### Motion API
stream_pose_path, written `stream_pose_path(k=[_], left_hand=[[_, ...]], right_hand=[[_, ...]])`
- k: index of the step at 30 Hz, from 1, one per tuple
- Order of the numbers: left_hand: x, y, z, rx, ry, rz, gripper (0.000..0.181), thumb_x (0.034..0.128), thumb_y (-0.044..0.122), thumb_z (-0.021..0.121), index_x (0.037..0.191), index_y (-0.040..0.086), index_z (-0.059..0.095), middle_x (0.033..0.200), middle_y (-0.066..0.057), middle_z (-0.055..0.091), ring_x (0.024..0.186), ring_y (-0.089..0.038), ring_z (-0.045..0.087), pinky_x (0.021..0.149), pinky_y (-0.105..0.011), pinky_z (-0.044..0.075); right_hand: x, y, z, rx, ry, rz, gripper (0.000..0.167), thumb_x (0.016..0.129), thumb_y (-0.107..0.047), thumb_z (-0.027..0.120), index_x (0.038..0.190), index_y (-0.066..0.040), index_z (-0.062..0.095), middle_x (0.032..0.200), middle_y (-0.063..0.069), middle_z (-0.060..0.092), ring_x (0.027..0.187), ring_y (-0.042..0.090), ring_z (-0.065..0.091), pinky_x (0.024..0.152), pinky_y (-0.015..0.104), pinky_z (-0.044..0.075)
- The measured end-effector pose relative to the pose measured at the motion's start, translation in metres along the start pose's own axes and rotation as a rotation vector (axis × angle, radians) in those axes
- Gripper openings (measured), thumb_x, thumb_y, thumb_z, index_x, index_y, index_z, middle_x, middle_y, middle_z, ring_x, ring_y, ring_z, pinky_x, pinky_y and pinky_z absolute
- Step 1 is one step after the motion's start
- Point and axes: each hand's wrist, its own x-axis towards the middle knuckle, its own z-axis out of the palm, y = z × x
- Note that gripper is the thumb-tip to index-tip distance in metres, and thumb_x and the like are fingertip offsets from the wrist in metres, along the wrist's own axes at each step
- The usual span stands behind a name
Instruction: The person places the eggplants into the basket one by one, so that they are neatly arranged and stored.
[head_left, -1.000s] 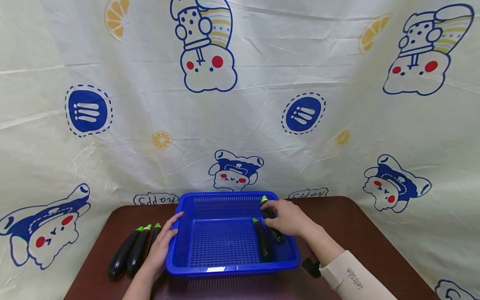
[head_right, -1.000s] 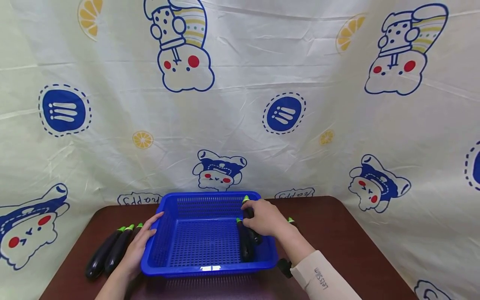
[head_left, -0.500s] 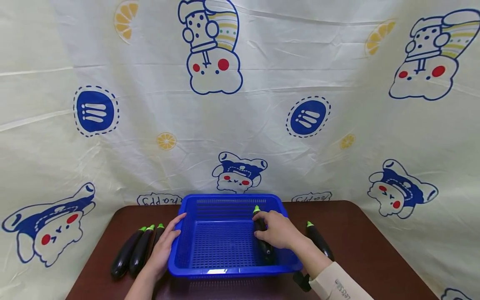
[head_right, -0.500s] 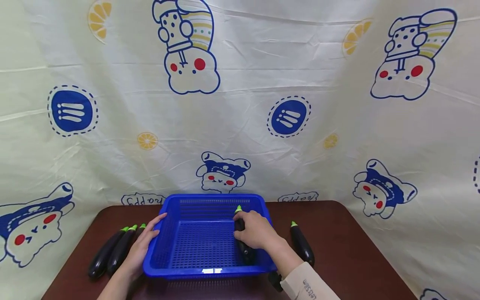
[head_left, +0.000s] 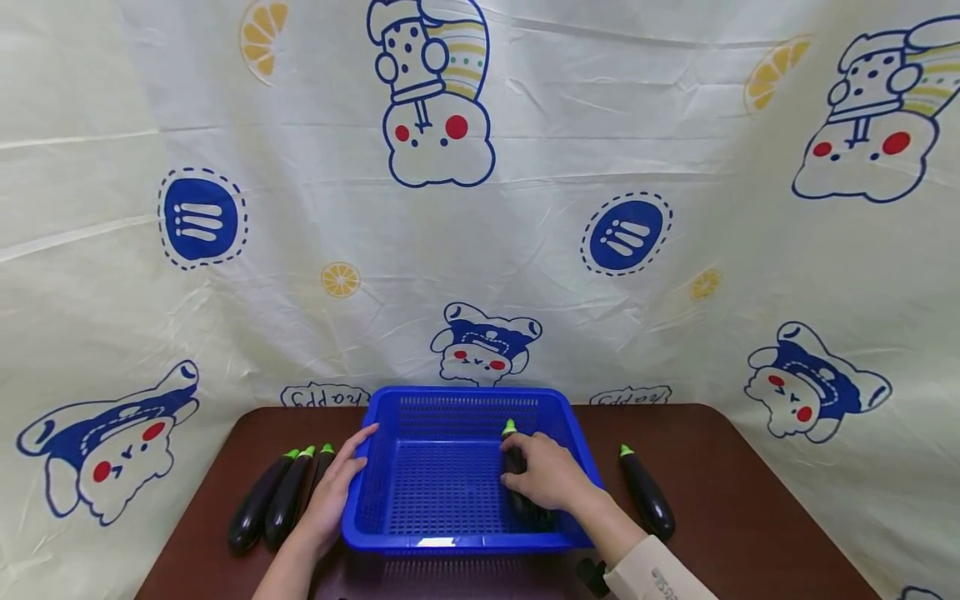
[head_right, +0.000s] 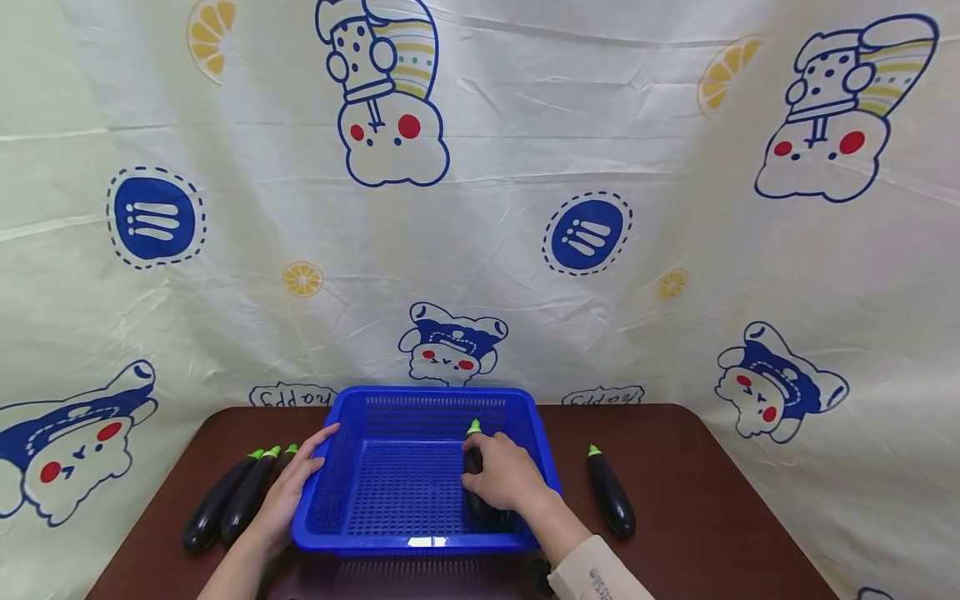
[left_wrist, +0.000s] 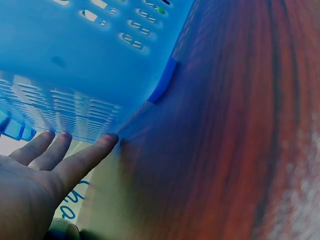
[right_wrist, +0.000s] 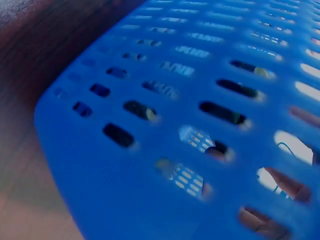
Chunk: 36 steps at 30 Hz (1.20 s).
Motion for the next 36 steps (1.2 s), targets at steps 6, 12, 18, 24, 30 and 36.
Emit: stream_pose_path(k=[6, 12, 18, 24, 30, 36], left_hand=[[0.002, 0.000, -0.001, -0.024, -0.010, 0.005, 0.051, 0.1094, 0.019, 0.030, 0.158, 0.029, 0.037, 0.167, -0.013, 0.029, 0.138, -0.043, 0.046, 0.095, -0.040, 0.051], [0.003, 0.001, 0.000, -0.019, -0.008, 0.008, 0.050, 0.1095, 0.019, 0.030, 0.158, 0.029, 0.038, 0.167, -0.013, 0.029, 0.139, -0.043, 0.046, 0.096, -0.040, 0.051], [0.002, 0.002, 0.000, -0.010, -0.005, -0.001, 0.051, 0.1096, 0.019, 0.029, 0.159, 0.030, 0.037, 0.169, -0.012, 0.026, 0.143, -0.042, 0.042, 0.098, -0.040, 0.050], [0.000, 0.002, 0.000, 0.007, -0.019, -0.011, 0.051, 0.1100, 0.021, 0.029, 0.160, 0.030, 0.034, 0.171, -0.011, 0.020, 0.148, -0.043, 0.038, 0.104, -0.044, 0.049], [0.000, 0.003, 0.000, 0.004, -0.020, -0.012, 0.050, 0.1101, 0.022, 0.029, 0.160, 0.030, 0.034, 0.171, -0.012, 0.021, 0.147, -0.044, 0.038, 0.103, -0.045, 0.050], [0.001, 0.002, -0.001, 0.020, -0.024, -0.004, 0.050, 0.1104, 0.023, 0.029, 0.159, 0.032, 0.034, 0.171, -0.011, 0.020, 0.148, -0.044, 0.037, 0.105, -0.049, 0.049]], right_hand=[[0.004, -0.002, 0.006, -0.026, -0.006, 0.028, 0.040, 0.085, -0.029, 0.084, 0.122, -0.018, 0.071, 0.107, 0.006, 0.067, 0.094, 0.023, 0.061, 0.081, 0.049, 0.051], [0.006, 0.000, 0.011, -0.053, -0.007, 0.016, 0.040, 0.085, -0.029, 0.084, 0.122, -0.018, 0.072, 0.115, 0.009, 0.070, 0.104, 0.029, 0.065, 0.087, 0.054, 0.052], [0.007, 0.002, 0.017, -0.113, -0.014, 0.037, 0.039, 0.085, -0.032, 0.084, 0.120, -0.020, 0.072, 0.119, 0.010, 0.071, 0.110, 0.033, 0.067, 0.090, 0.055, 0.053], [0.008, 0.005, 0.023, -0.146, -0.029, 0.064, 0.038, 0.084, -0.033, 0.084, 0.119, -0.021, 0.073, 0.128, 0.014, 0.071, 0.126, 0.041, 0.062, 0.098, 0.060, 0.051], [0.008, 0.004, 0.024, -0.163, -0.040, 0.060, 0.045, 0.085, -0.033, 0.083, 0.126, -0.019, 0.070, 0.130, 0.017, 0.069, 0.128, 0.042, 0.061, 0.100, 0.060, 0.051], [0.007, 0.005, 0.025, -0.194, -0.040, 0.060, 0.047, 0.085, -0.033, 0.083, 0.127, -0.017, 0.070, 0.125, 0.017, 0.068, 0.118, 0.039, 0.065, 0.096, 0.057, 0.053]])
